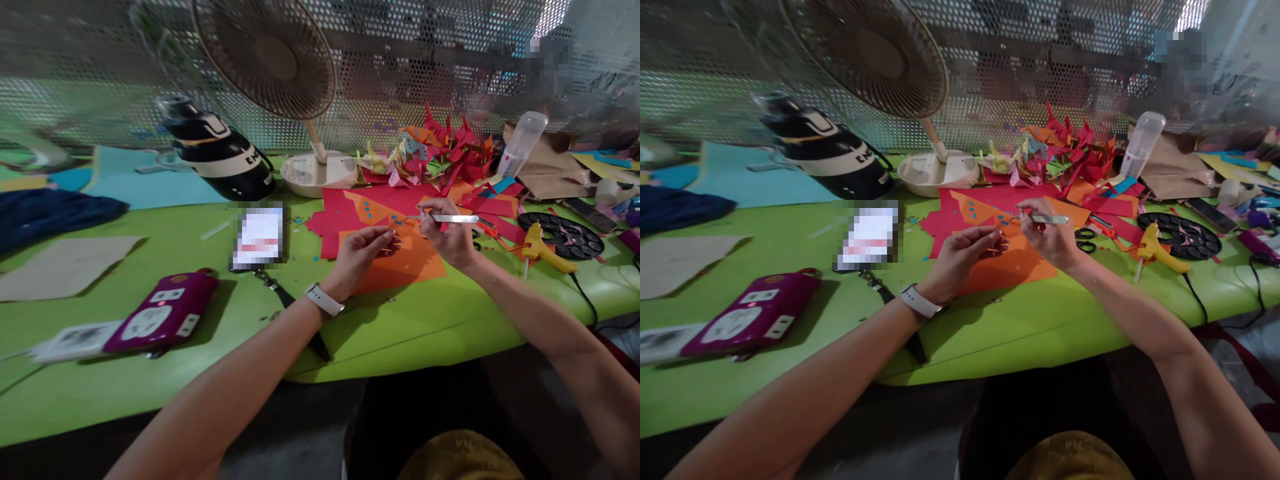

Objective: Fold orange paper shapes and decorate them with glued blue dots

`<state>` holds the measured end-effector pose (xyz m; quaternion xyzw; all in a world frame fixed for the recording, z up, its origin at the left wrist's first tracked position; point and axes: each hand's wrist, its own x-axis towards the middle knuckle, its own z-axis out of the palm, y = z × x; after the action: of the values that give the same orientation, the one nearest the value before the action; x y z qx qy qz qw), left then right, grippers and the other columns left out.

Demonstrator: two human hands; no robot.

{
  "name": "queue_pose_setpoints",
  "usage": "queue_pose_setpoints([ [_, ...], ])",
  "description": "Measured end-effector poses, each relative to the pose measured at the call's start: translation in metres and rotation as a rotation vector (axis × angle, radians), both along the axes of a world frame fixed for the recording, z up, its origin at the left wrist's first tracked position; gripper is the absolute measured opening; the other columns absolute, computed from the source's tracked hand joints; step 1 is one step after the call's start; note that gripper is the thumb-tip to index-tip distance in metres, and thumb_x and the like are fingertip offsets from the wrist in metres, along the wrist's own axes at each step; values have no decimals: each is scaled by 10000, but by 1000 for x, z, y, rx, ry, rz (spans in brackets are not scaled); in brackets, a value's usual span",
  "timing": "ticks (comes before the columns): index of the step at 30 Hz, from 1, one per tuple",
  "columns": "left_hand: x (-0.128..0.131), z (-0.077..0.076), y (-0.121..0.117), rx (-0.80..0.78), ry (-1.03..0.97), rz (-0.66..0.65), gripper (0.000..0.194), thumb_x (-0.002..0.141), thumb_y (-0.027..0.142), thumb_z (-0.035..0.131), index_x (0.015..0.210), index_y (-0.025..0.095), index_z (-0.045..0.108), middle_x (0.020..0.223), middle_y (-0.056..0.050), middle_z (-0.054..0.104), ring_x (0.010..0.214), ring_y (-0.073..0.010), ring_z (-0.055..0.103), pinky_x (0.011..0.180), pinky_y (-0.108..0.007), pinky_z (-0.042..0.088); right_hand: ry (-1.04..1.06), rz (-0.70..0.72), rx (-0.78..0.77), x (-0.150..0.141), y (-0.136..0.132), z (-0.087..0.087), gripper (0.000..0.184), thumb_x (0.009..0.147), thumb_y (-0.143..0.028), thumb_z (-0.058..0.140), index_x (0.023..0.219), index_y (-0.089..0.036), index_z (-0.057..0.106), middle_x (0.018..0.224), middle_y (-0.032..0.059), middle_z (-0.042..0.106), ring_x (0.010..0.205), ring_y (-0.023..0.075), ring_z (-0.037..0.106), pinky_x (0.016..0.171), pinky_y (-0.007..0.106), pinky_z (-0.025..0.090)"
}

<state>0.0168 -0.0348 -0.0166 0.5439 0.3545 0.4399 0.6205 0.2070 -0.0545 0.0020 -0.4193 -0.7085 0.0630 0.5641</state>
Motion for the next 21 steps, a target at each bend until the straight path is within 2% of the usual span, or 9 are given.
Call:
queue_pose_setpoints([
  [4, 0, 0, 0, 12, 19, 0, 385, 700, 461, 792, 931, 163, 712, 891, -80, 749, 778, -176, 689, 787, -337, 563, -9, -4, -5, 0, 0, 1, 198, 943, -381, 500, 1028, -214, 563, 729, -31, 611, 576, 104, 584, 582, 255, 459],
  [12, 0, 1, -1, 17, 12, -5, 264, 755, 390, 753, 914, 181, 716, 873, -56, 735, 767, -151, 687, 780, -314, 555, -10, -18, -59, -1, -2, 1, 218, 936, -429, 499, 1010, -230, 548, 736, -24, 602, 582, 113, 573, 590, 262, 462],
  [17, 0, 1, -1, 3, 10, -5, 310, 731, 412, 772, 918, 172, 715, 878, -69, 743, 776, -165, 690, 785, -315, 558, -28, -37, -63, -1, -1, 1, 252, 936, -463, 488, 1004, -232, 564, 738, -22, 595, 603, 112, 582, 602, 258, 463],
  [21, -1, 1, -1, 0, 2, -17, 329, 721, 426, 783, 914, 169, 712, 858, -63, 745, 770, -165, 691, 788, -317, 555, -37, -43, -42, -2, -2, 2, 218, 928, -420, 494, 986, -226, 576, 755, -17, 601, 589, 106, 570, 599, 253, 456],
])
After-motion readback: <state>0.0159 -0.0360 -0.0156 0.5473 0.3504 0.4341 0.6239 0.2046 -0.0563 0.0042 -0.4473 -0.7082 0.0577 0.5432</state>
